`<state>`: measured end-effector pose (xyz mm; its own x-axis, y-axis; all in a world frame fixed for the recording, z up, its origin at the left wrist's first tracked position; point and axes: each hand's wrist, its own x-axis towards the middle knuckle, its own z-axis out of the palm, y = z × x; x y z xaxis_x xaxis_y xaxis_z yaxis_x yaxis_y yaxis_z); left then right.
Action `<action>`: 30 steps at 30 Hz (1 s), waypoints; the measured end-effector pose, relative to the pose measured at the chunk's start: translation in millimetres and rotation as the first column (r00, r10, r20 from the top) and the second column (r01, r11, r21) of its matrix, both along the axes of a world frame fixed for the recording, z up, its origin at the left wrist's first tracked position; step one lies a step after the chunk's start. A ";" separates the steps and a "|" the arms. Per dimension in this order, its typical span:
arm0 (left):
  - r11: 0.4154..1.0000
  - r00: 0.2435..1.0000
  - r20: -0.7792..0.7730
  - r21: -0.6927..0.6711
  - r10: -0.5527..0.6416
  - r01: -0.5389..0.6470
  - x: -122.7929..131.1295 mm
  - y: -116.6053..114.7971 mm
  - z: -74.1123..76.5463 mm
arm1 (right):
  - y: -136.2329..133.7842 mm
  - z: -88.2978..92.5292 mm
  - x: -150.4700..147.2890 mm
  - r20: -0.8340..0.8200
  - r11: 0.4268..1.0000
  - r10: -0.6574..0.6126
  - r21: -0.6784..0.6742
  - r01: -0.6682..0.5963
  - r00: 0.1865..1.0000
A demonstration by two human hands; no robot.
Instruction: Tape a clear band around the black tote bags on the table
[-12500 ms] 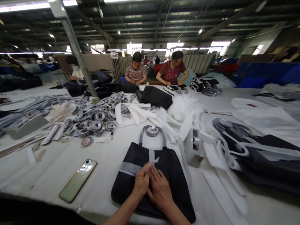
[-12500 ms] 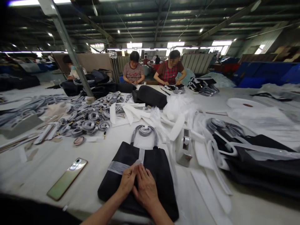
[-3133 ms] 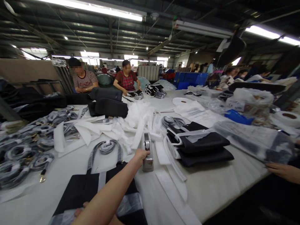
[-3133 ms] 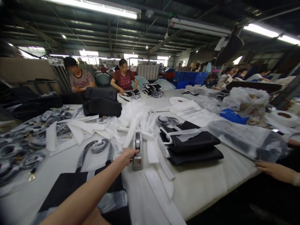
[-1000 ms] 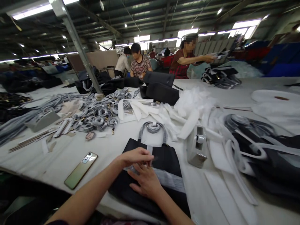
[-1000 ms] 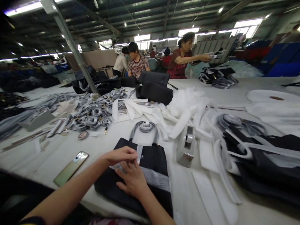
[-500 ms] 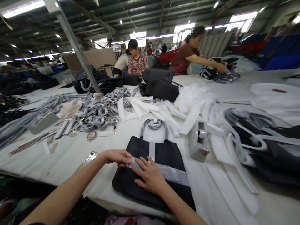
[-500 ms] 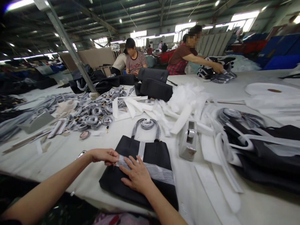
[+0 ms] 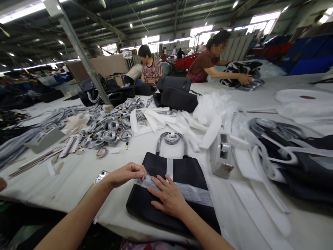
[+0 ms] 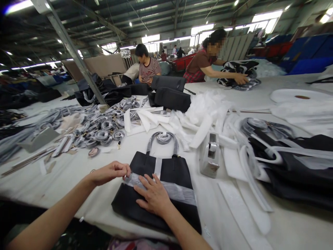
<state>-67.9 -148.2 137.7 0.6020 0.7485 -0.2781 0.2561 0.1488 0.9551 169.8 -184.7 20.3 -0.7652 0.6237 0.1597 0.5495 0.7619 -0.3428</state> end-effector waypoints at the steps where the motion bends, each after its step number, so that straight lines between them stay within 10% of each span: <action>1: 1.000 1.000 0.003 -0.013 0.021 -0.021 -0.1 -1.5 -5.1 | -0.1 0.5 0.1 -0.001 1.000 0.000 -0.001 0.000 1.000; 9: 0.988 0.991 -0.129 -0.157 -0.023 0.002 -6.6 -2.1 -33.5 | -0.3 1.1 0.0 -0.013 1.000 0.001 -0.008 -0.001 1.000; 20: 0.924 0.931 -0.167 -0.270 -0.324 0.273 12.4 22.2 -26.9 | -0.3 0.8 -0.2 -0.023 1.000 -0.001 -0.010 0.001 1.000; 30: 0.957 0.833 -0.477 -0.208 -0.279 0.202 9.5 35.9 -60.8 | -0.6 2.4 -1.3 -0.025 1.000 -0.005 0.004 0.005 1.000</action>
